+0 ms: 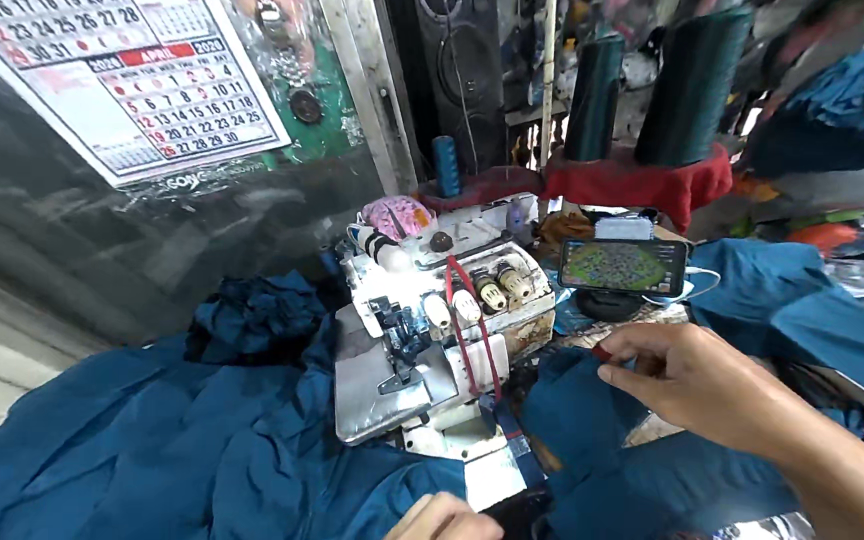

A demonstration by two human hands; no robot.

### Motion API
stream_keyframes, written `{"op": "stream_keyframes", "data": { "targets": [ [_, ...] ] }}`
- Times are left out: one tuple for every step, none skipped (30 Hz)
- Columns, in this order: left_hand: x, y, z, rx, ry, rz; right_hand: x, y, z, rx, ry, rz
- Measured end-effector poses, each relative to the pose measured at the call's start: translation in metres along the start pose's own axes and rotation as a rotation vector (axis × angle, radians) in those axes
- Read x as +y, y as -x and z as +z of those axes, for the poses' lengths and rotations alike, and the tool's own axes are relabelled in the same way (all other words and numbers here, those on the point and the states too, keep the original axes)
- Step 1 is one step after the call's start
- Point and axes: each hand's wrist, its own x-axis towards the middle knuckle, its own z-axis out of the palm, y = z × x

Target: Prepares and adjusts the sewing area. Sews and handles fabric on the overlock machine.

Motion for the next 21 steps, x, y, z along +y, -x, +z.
{"op": "stream_keyframes", "data": {
  "targets": [
    [0.005, -0.012, 0.002, 0.019, 0.035, 0.024, -0.001, 0.0, -0.001, 0.014, 0.014, -0.008],
    [0.01, -0.027, 0.005, 0.065, 0.086, 0.048, -0.001, -0.001, -0.001, 0.022, 0.022, -0.018],
    [0.014, -0.042, 0.011, 0.126, 0.134, 0.068, -0.002, -0.002, -0.002, 0.03, 0.026, -0.033],
    [0.017, -0.056, 0.018, 0.179, 0.161, 0.076, -0.002, -0.003, -0.003, 0.039, 0.036, -0.059],
    [0.019, -0.067, 0.025, 0.208, 0.162, 0.071, -0.003, -0.004, -0.006, 0.051, 0.055, -0.088],
    [0.021, -0.073, 0.031, 0.211, 0.149, 0.056, -0.003, -0.005, -0.011, 0.058, 0.074, -0.11],
    [0.021, -0.075, 0.036, 0.196, 0.136, 0.043, -0.004, -0.007, -0.017, 0.054, 0.091, -0.119],
    [0.02, -0.074, 0.039, 0.167, 0.13, 0.03, -0.006, -0.009, -0.025, 0.049, 0.099, -0.121],
    [0.018, -0.069, 0.04, 0.138, 0.132, 0.02, -0.007, -0.013, -0.032, 0.051, 0.121, -0.121],
    [0.015, -0.062, 0.038, 0.117, 0.139, 0.017, -0.008, -0.017, -0.039, 0.05, 0.157, -0.117],
    [0.011, -0.055, 0.035, 0.104, 0.15, 0.013, -0.01, -0.023, -0.046, 0.053, 0.196, -0.116],
    [0.008, -0.047, 0.031, 0.096, 0.162, 0.008, -0.011, -0.028, -0.051, 0.051, 0.227, -0.123],
    [0.005, -0.039, 0.026, 0.094, 0.172, 0.002, -0.011, -0.033, -0.054, 0.038, 0.257, -0.148],
    [0.003, -0.032, 0.021, 0.094, 0.178, -0.005, -0.012, -0.037, -0.057, 0.016, 0.277, -0.18],
    [0.001, -0.024, 0.016, 0.089, 0.175, -0.016, -0.014, -0.04, -0.06, -0.022, 0.295, -0.215],
    [0.0, -0.016, 0.012, 0.078, 0.169, -0.029, -0.015, -0.044, -0.064, -0.073, 0.321, -0.248],
    [0.0, -0.008, 0.008, 0.058, 0.161, -0.036, -0.016, -0.046, -0.067, -0.113, 0.343, -0.275],
    [0.0, 0.0, 0.005, 0.027, 0.153, -0.04, -0.017, -0.048, -0.071, -0.137, 0.355, -0.287],
    [0.0, 0.007, 0.002, -0.006, 0.142, -0.041, -0.019, -0.05, -0.076, -0.152, 0.359, -0.285],
    [0.0, 0.015, -0.002, -0.035, 0.134, -0.042, -0.021, -0.053, -0.079, -0.154, 0.351, -0.272],
    [0.0, 0.023, -0.006, -0.056, 0.126, -0.039, -0.021, -0.056, -0.082, -0.142, 0.336, -0.251]
  ]
}}
